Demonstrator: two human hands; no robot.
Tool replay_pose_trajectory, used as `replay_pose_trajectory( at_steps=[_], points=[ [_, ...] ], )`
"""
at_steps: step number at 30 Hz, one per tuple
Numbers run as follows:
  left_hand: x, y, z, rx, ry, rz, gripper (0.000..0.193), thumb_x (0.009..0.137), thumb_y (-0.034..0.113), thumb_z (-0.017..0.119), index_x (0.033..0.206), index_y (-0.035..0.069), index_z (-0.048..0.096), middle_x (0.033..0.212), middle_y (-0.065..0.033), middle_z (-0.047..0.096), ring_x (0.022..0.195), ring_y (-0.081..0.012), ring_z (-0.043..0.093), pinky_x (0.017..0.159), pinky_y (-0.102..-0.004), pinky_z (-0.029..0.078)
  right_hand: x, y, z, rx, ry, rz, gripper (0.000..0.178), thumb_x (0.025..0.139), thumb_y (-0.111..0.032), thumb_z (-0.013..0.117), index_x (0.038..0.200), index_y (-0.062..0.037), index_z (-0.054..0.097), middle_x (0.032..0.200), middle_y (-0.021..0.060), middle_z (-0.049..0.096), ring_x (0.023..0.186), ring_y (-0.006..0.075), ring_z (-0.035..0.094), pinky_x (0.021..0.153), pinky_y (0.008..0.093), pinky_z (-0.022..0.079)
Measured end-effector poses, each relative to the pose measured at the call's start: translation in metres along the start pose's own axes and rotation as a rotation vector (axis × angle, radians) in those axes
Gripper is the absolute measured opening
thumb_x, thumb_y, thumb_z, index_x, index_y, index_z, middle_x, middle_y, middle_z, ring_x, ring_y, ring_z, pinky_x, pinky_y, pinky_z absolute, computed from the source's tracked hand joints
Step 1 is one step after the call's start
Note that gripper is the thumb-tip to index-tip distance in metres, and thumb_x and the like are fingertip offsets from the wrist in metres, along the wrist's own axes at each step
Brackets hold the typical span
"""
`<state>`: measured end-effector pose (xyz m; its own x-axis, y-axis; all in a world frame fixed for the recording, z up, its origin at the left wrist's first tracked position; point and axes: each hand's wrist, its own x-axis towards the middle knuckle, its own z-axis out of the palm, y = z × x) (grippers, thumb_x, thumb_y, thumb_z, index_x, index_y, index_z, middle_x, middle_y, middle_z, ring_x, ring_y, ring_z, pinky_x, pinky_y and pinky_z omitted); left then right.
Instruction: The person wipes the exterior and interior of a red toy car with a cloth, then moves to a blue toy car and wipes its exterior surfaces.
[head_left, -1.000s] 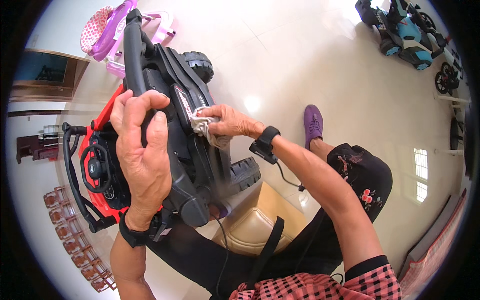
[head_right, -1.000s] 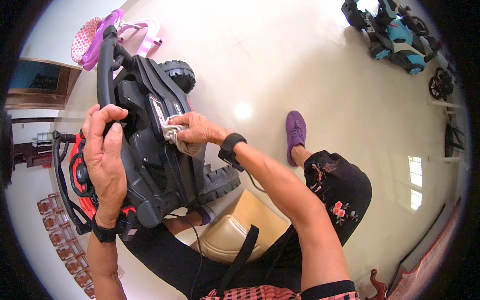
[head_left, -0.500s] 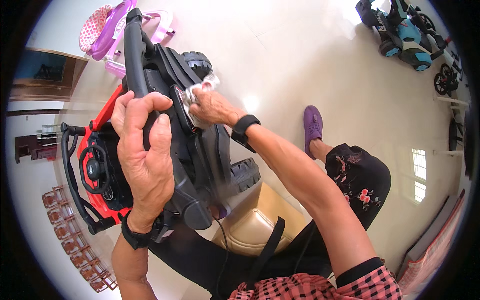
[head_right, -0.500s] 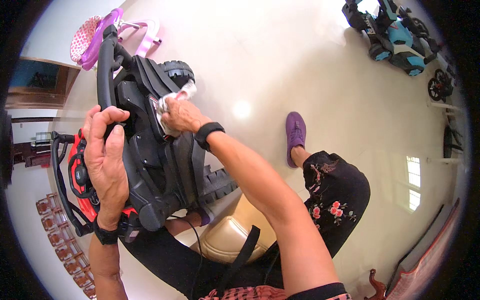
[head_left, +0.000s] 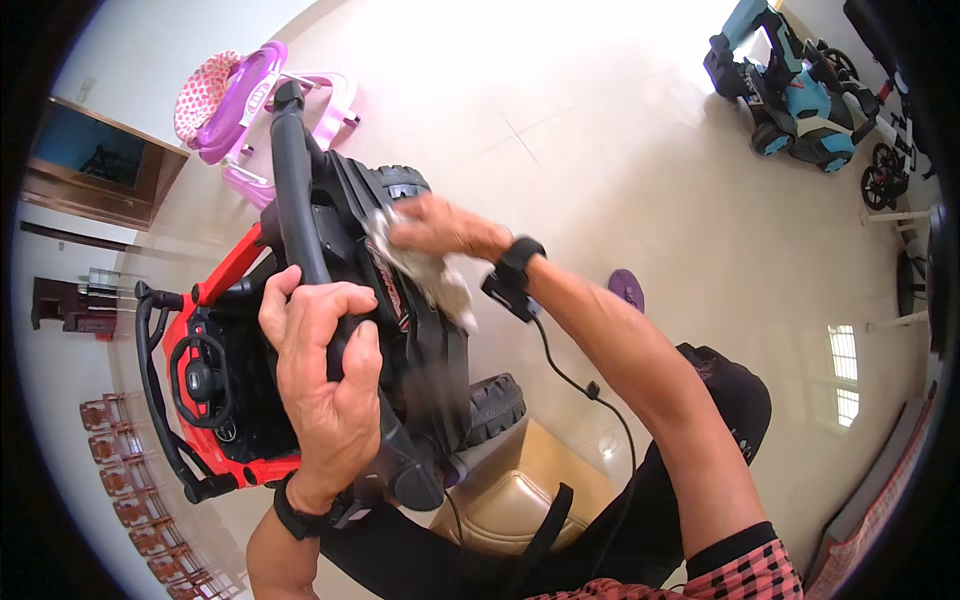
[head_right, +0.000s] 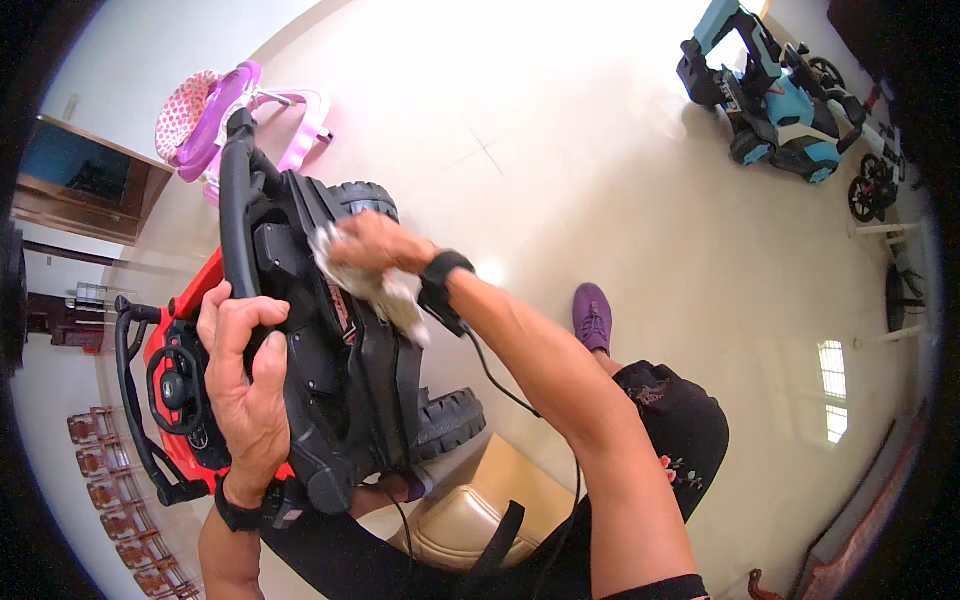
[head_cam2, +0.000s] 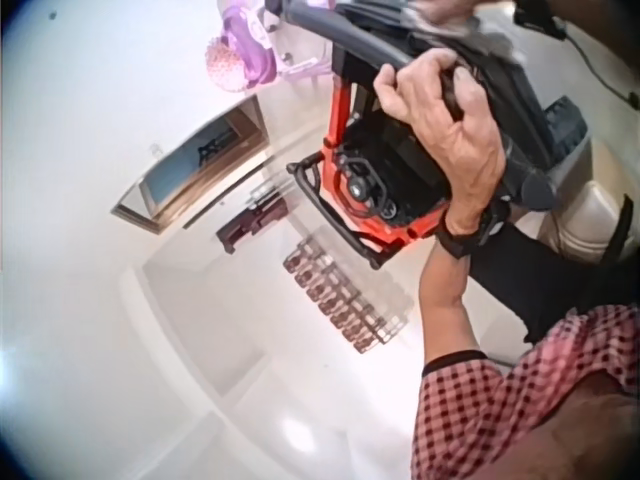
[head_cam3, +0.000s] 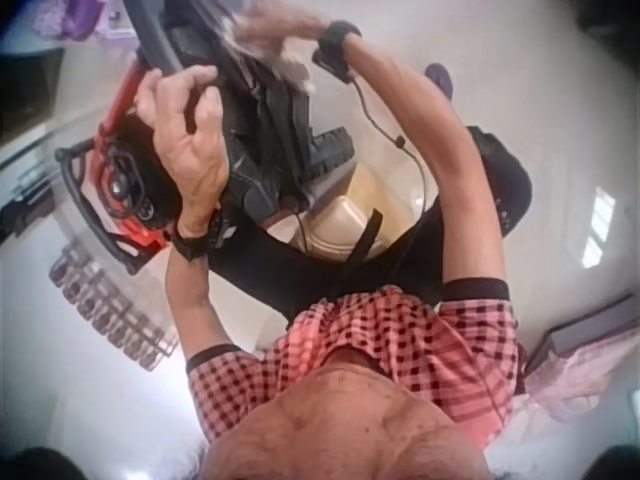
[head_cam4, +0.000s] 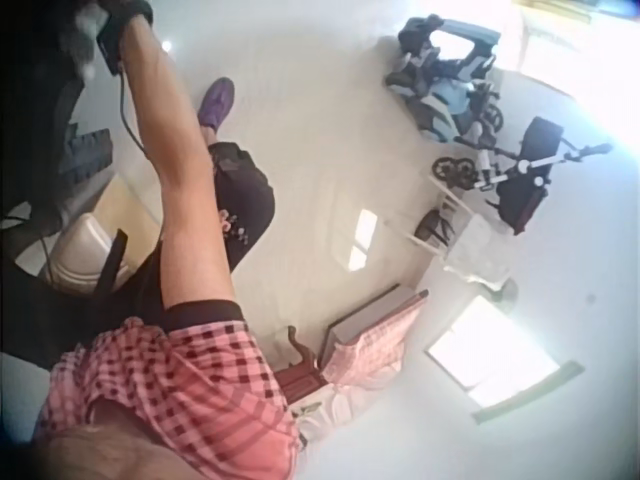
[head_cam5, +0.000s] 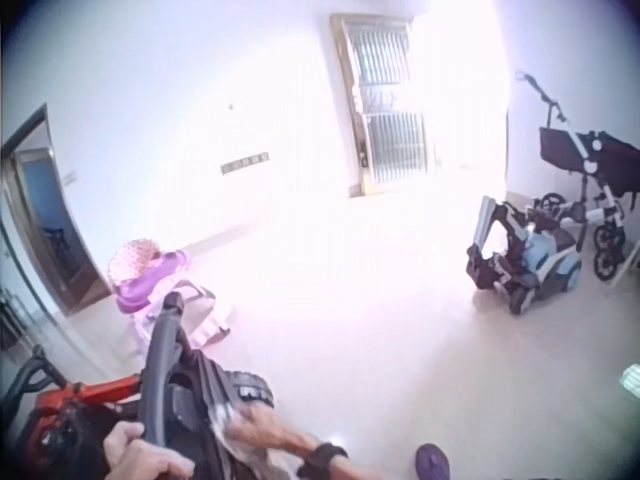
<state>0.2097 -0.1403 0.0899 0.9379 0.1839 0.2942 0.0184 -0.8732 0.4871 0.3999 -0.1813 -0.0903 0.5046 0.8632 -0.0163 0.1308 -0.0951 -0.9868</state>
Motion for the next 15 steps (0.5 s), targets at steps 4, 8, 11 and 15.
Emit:
replay_pose_trajectory(
  at_steps=[4,8,11,15],
  points=[
    [0.003,0.001,-0.002,0.008,0.034,0.034,0.016,0.078,0.002,0.053,0.093,0.003,0.058,0.094,-0.0073,0.060,0.104,-0.0236,0.049,0.111,-0.0459,0.022,0.079,-0.037,-0.003,-0.288,0.186,-0.281,0.035,0.082,-0.031,0.056,0.093,0.0012,0.064,0.084,0.0249,0.065,0.076,0.0367,0.065,0.073,0.0441,0.050],
    [0.010,0.001,0.002,0.014,0.054,0.078,0.016,0.075,0.005,0.055,0.091,0.002,0.058,0.090,-0.0092,0.062,0.089,-0.0218,0.058,0.109,-0.0490,0.025,0.136,-0.034,0.021,-0.715,0.119,-0.249,0.044,0.080,-0.036,0.059,0.113,-0.0073,0.068,0.120,0.0200,0.061,0.110,0.0318,0.060,0.088,0.0421,0.052],
    [0.012,-0.004,0.003,0.000,0.068,0.086,0.017,0.074,0.004,0.056,0.090,0.002,0.058,0.091,-0.0091,0.062,0.089,-0.0218,0.058,0.109,-0.0485,0.025,0.141,-0.028,0.030,-0.767,0.185,-0.200,0.045,0.082,-0.040,0.062,0.117,-0.0130,0.068,0.122,0.0157,0.058,0.113,0.0297,0.060,0.088,0.0422,0.052],
    [0.010,-0.005,0.004,-0.018,0.061,0.117,0.018,0.075,0.002,0.056,0.092,0.002,0.059,0.090,-0.0086,0.062,0.089,-0.0213,0.058,0.108,-0.0478,0.026,0.125,-0.023,0.031,-0.704,0.206,-0.164,0.041,0.084,-0.039,0.060,0.111,-0.0108,0.069,0.118,0.0201,0.059,0.108,0.0326,0.061,0.087,0.0431,0.052]
  ],
)
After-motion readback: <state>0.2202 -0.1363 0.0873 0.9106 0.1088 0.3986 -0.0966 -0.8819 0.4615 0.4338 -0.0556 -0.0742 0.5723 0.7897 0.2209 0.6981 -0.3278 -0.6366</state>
